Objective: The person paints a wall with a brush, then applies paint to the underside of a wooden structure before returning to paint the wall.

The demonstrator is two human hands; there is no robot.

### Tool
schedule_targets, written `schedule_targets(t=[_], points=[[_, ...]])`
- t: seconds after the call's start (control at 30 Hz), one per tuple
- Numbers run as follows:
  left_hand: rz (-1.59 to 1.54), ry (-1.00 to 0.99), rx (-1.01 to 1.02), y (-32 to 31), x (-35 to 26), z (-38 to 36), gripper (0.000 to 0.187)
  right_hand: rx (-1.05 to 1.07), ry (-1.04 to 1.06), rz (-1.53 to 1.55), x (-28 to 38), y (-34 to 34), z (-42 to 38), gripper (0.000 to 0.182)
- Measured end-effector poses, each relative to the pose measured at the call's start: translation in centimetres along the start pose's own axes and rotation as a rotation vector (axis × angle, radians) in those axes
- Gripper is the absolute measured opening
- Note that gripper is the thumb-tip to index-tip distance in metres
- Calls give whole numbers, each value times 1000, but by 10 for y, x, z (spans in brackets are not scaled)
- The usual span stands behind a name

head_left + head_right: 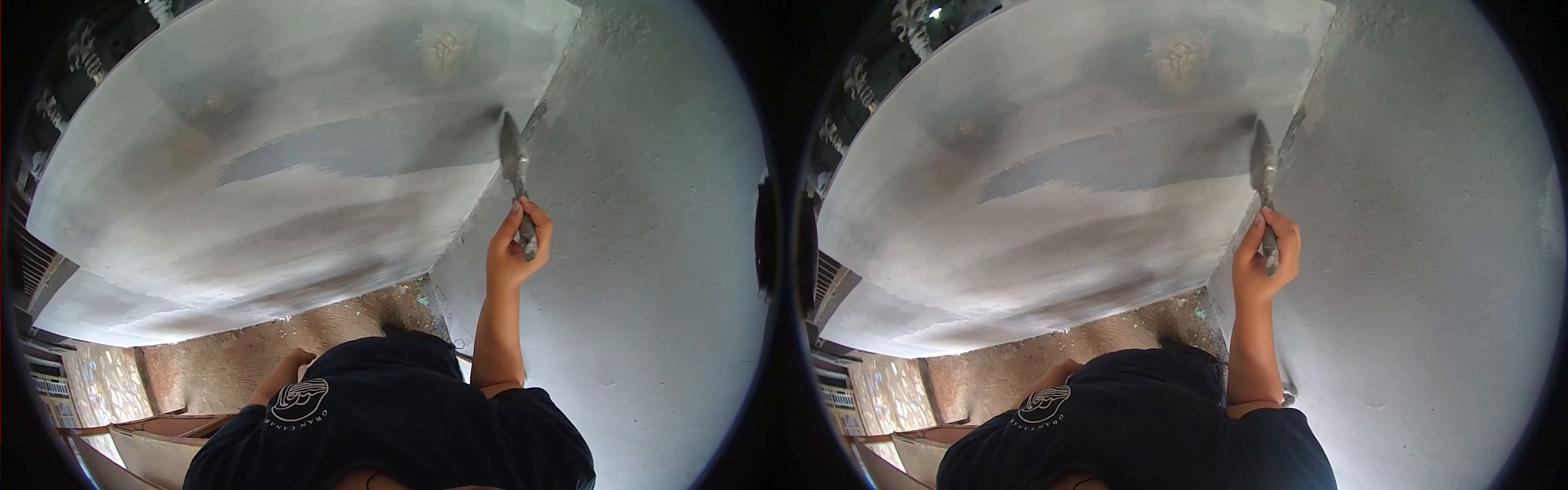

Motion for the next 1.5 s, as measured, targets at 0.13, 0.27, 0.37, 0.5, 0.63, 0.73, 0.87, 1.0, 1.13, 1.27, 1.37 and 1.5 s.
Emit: schedule_targets(t=[0.13, 0.27, 0.37, 0.5, 0.63, 0.73, 0.87, 1.0, 1.13, 1.27, 1.37, 1.5], points=[[5, 56, -35, 15, -9, -21, 50, 53, 113, 8, 28, -27, 1, 20], [113, 12, -65, -11, 48, 24, 54, 332, 269, 253, 85, -65, -14, 30], [179, -6, -50, 2, 18, 35, 55, 453, 393, 523, 126, -76, -36, 26], [181, -72, -34, 15, -21, 56, 56, 509, 281, 818, 132, -75, -36, 25], [161, -115, -14, 28, -36, 26, 56, 341, 202, 609, 78, -61, -11, 22], [186, -191, -7, 25, -50, 25, 53, 141, 14, 529, 24, -34, 7, 21], [157, -162, 42, 20, -45, 14, 60, -1, -20, 279, -3, -5, 8, 15], [36, 82, 31, -3, -8, 32, 80, -62, 161, 79, 20, -10, 3, 15], [76, 88, 36, 0, 5, 27, 84, 253, 335, 341, 75, -54, -12, 30], [36, 37, 34, 0, 4, 32, 70, 453, 392, 693, 127, -67, -25, 30], [45, -54, 2, 15, -13, 13, 64, 388, 322, 746, 118, -63, -29, 25], [-14, -148, 66, 16, -36, -12, 60, 60, 162, 448, 71, -32, -16, 29]])
Point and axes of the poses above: each hand's wrist, its own z-axis towards the middle knuckle, its own y-axis out of the back of the hand, x = y × z, the point moved 8 cm from there along z, towards the middle knuckle, and after that the axes turned 4 degrees about z, right-handed, at the moved point
